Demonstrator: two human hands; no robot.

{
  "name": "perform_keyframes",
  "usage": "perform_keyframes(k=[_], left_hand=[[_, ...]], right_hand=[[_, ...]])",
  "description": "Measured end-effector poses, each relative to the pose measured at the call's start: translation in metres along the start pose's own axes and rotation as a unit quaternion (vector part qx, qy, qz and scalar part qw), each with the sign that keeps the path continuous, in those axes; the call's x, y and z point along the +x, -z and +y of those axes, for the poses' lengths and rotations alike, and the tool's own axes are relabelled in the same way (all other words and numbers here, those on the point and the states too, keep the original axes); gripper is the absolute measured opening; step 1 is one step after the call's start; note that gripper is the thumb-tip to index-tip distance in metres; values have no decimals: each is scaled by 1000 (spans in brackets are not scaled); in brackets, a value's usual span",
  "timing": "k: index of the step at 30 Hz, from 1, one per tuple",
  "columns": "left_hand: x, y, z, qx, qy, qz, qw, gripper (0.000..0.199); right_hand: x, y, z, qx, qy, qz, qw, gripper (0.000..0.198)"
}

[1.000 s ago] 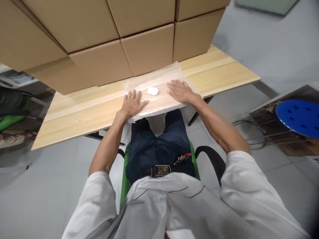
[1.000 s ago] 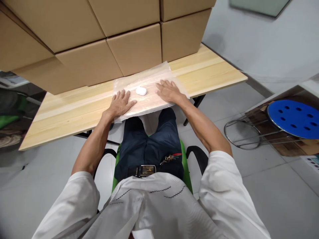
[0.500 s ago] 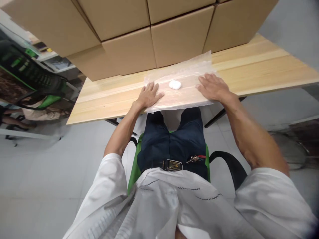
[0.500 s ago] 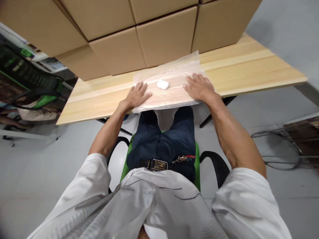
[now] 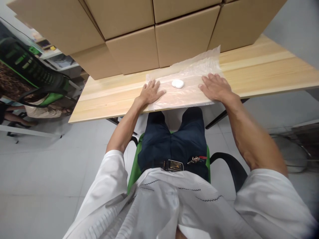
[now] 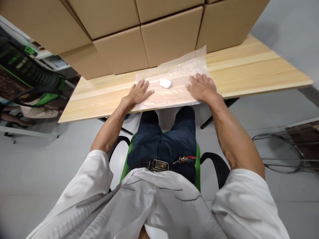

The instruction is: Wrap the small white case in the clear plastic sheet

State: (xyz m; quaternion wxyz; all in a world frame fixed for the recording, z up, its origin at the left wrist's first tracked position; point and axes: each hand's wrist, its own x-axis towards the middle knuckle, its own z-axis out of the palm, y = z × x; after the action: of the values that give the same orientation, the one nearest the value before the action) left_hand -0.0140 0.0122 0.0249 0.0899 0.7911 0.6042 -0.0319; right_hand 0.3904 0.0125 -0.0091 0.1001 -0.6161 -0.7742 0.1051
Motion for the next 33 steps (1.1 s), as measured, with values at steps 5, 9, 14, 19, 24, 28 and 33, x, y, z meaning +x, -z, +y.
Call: perform_keyframes(k=[5, 9, 14, 19, 24, 28, 33], left_hand=[[1, 7, 2, 8, 11, -7, 1000, 99], [6, 11, 2, 11, 18, -11, 1000, 97], [14, 15, 2, 11, 24, -15, 1000, 96], [18, 19, 5, 14, 29, -4, 999, 95], [16, 27, 6, 50, 20, 40, 998, 89], [17, 32, 16, 57, -15, 62, 996, 91], [21, 21, 45, 33, -27, 34, 998, 91]], right_hand=[[4, -1, 2, -21, -6, -5, 1000, 92], [5, -4, 1, -33, -12, -1, 999, 93], [7, -5, -1, -33, -25, -2, 999, 96], [9, -3, -7, -28, -36, -4, 999, 98], [13, -5, -10, -16, -49, 0, 999, 98], [16, -5, -10, -19, -49, -1, 999, 96], [20, -3, -14, -29, -62, 3, 998, 94]])
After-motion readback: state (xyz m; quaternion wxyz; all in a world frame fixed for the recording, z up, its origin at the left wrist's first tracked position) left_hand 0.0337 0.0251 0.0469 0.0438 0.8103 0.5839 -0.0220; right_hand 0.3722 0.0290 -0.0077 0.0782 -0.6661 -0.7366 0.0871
